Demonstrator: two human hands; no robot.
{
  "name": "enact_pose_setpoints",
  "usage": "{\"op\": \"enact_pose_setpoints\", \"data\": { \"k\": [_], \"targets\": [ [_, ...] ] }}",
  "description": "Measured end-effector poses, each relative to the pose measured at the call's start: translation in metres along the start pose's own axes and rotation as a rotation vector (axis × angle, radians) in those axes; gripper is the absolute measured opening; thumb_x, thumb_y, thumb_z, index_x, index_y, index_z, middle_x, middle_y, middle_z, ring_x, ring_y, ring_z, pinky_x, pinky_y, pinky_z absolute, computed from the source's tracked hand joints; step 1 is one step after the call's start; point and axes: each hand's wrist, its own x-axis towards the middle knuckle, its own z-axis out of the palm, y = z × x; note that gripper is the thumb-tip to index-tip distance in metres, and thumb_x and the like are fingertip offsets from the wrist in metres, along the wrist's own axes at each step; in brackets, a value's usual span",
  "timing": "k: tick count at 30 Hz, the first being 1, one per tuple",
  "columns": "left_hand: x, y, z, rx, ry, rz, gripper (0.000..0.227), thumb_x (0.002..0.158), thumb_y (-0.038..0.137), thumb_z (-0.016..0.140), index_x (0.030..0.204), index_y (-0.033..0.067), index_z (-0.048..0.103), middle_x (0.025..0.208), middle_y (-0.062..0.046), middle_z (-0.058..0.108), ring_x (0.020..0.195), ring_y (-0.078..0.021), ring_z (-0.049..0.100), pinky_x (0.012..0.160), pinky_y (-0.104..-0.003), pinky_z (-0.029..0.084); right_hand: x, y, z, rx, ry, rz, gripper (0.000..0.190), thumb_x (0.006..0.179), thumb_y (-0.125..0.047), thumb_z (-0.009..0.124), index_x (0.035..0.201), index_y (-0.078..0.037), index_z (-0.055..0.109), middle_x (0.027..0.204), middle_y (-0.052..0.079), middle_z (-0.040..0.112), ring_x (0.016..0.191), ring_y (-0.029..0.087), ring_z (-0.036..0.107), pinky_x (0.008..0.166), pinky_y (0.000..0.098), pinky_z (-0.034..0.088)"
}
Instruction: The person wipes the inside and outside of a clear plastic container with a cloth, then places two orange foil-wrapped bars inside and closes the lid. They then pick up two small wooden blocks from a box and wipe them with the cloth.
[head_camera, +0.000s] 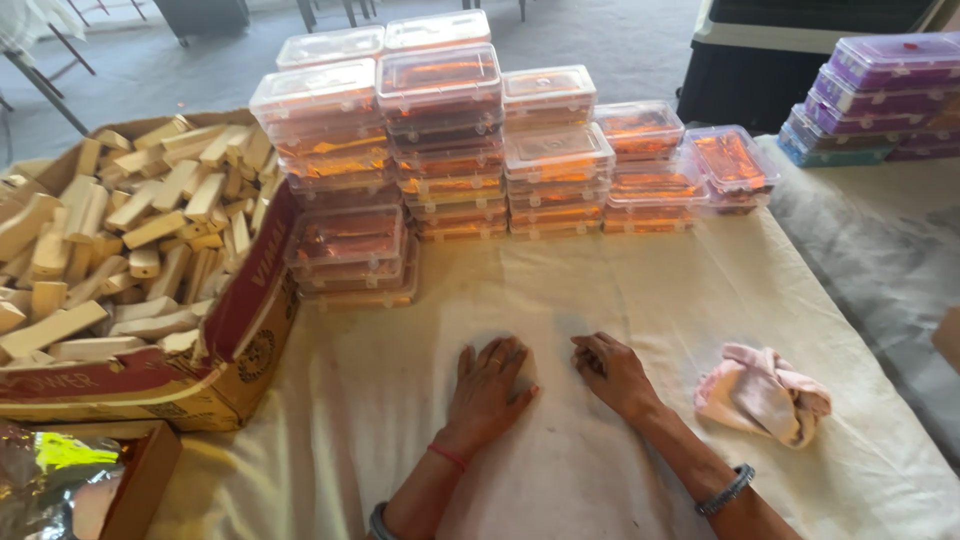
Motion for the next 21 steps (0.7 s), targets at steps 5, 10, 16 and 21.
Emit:
{"op": "enact_pose_setpoints", "data": {
  "k": [5, 10, 16, 21],
  "targets": [
    [-0.003, -0.004, -0.001, -0.054, -0.061, -0.009, 0.06, 0.092, 0.039, 0.067, 0.143, 0.0091, 0.055, 0.156, -0.011, 0.042, 0.148, -0.0292, 0.031, 0.12, -0.061, 0.014, 0.001, 0.001, -0.001, -0.075, -0.028, 0.074, 0.027, 0.09, -0.013, 0.07, 0.116, -0.007, 0.072, 0.094, 0.007, 0.071, 0.074, 0.019, 0.069, 0.069, 0.0319, 0.057],
    [-0.001, -0.007, -0.003, -0.072, -0.059, 0.005, 0.059, 0.092, 0.037, 0.067, 0.143, 0.0091, 0.056, 0.156, -0.012, 0.042, 0.149, -0.029, 0.03, 0.12, -0.061, 0.013, 0.005, 0.002, -0.003, -0.029, -0.023, 0.069, 0.026, 0.09, -0.011, 0.068, 0.115, -0.006, 0.072, 0.092, 0.007, 0.072, 0.071, 0.018, 0.069, 0.066, 0.0316, 0.057],
    [-0.01, -0.01, -0.003, -0.104, -0.079, 0.026, 0.059, 0.092, 0.034, 0.067, 0.144, 0.0098, 0.056, 0.157, -0.012, 0.042, 0.149, -0.0296, 0.031, 0.12, -0.06, 0.014, 0.001, -0.007, 0.001, -0.083, -0.033, 0.095, 0.026, 0.089, -0.012, 0.069, 0.114, -0.006, 0.072, 0.091, 0.007, 0.071, 0.068, 0.019, 0.068, 0.066, 0.0318, 0.057],
    [-0.008, -0.01, -0.002, -0.103, -0.047, 0.04, 0.058, 0.093, 0.034, 0.068, 0.143, 0.0094, 0.055, 0.157, -0.013, 0.042, 0.148, -0.0305, 0.031, 0.119, -0.06, 0.015, 0.002, -0.004, -0.001, -0.129, -0.03, 0.08, 0.023, 0.09, -0.014, 0.071, 0.112, -0.006, 0.074, 0.091, 0.008, 0.07, 0.067, 0.021, 0.067, 0.065, 0.0329, 0.057]
  ]
}}
